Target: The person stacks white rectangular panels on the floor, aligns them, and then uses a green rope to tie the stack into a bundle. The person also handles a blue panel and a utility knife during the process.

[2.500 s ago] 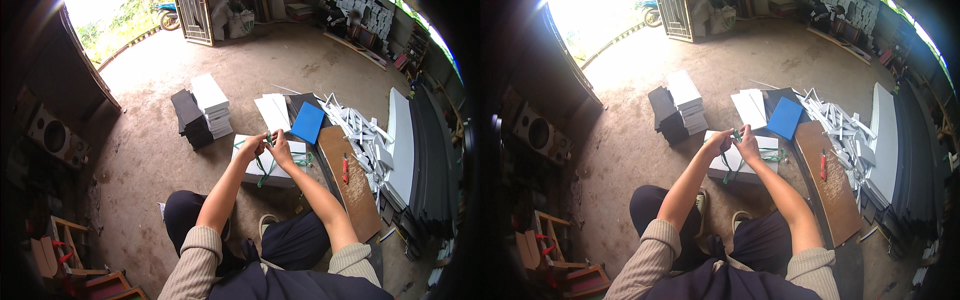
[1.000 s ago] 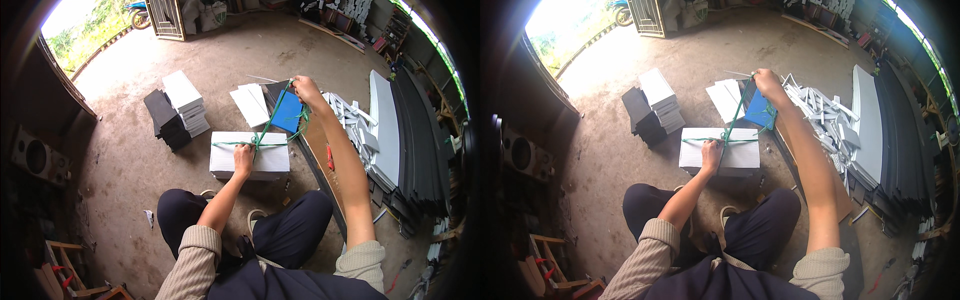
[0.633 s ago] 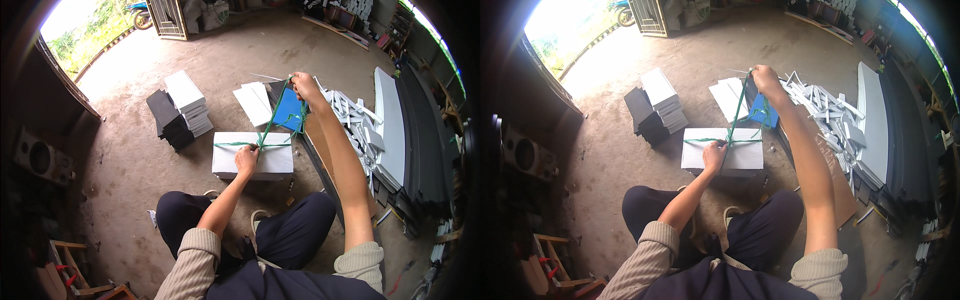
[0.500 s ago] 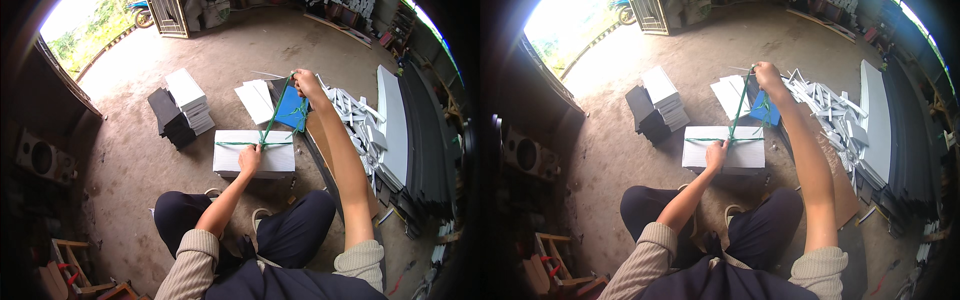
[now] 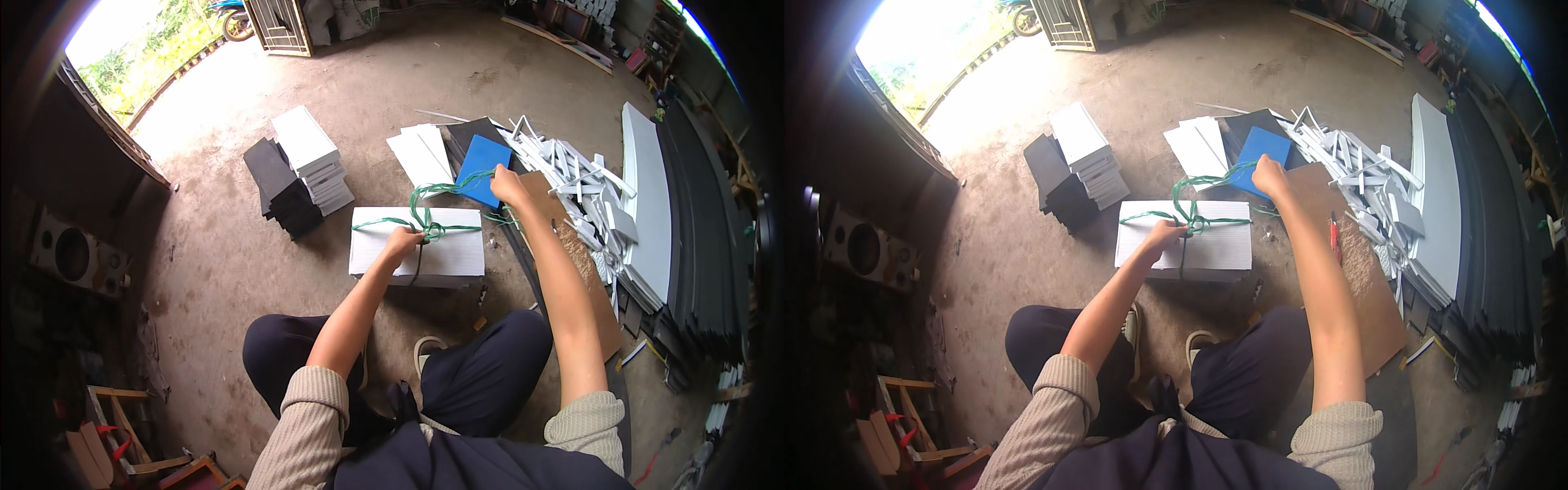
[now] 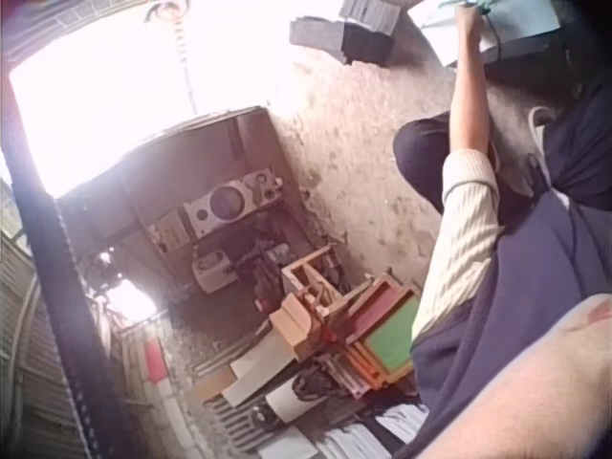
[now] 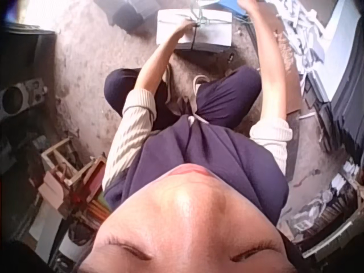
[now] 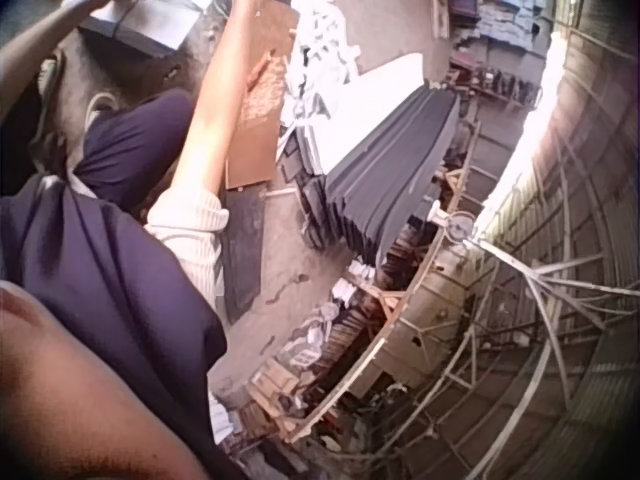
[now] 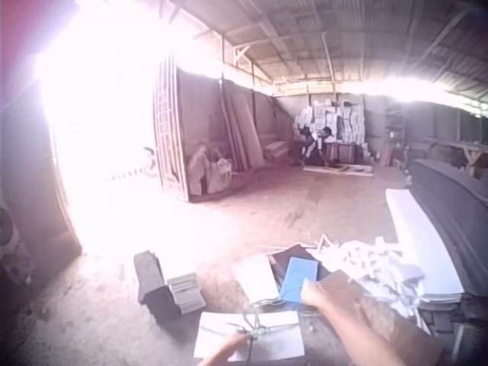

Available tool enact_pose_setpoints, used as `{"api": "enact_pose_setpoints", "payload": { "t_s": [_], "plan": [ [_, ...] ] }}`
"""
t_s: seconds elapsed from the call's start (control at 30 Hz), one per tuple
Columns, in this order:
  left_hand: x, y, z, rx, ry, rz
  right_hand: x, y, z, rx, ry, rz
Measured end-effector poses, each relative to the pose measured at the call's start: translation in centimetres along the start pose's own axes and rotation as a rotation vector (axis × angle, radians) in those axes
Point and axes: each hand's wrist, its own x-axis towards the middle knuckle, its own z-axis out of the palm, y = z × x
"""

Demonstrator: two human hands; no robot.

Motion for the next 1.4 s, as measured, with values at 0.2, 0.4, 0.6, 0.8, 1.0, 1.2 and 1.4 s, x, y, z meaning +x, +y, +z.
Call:
{"api": "enact_pose_setpoints", "payload": {
  "t_s": [0.2, 0.4, 0.6, 0.8, 1.0, 1.2, 1.4],
  "plan": [
    [-0.2, -0.5, -0.8, -0.037, -0.002, 0.015, -9.3, -5.0, 2.4, -0.32, 0.047, -0.289],
    [0.0, -0.4, -0.5, 0.017, 0.026, -0.007, -6.6, -4.3, 7.0, 0.071, -0.455, -0.17],
    [0.3, -0.8, 0.1, 0.022, 0.082, 0.058, -5.5, -3.9, 10.7, 0.191, -0.149, -0.3],
    [-1.1, -0.4, -0.3, -0.074, 0.14, 0.048, -7.3, -5.7, 8.1, 0.494, -0.421, -0.103],
    [-1.0, 5.0, -6.4, 0.731, 0.347, 0.137, -6.3, -4.1, 5.8, 1.114, -0.527, 0.069],
    [1.0, 5.3, -5.3, 1.127, 0.004, 1.019, -5.9, -5.2, 5.4, 1.297, -0.476, 0.19],
    [2.7, 2.7, -4.8, 1.208, 0.026, 1.036, -6.2, -4.3, 5.7, 1.295, -0.479, 0.191]
  ]
}}
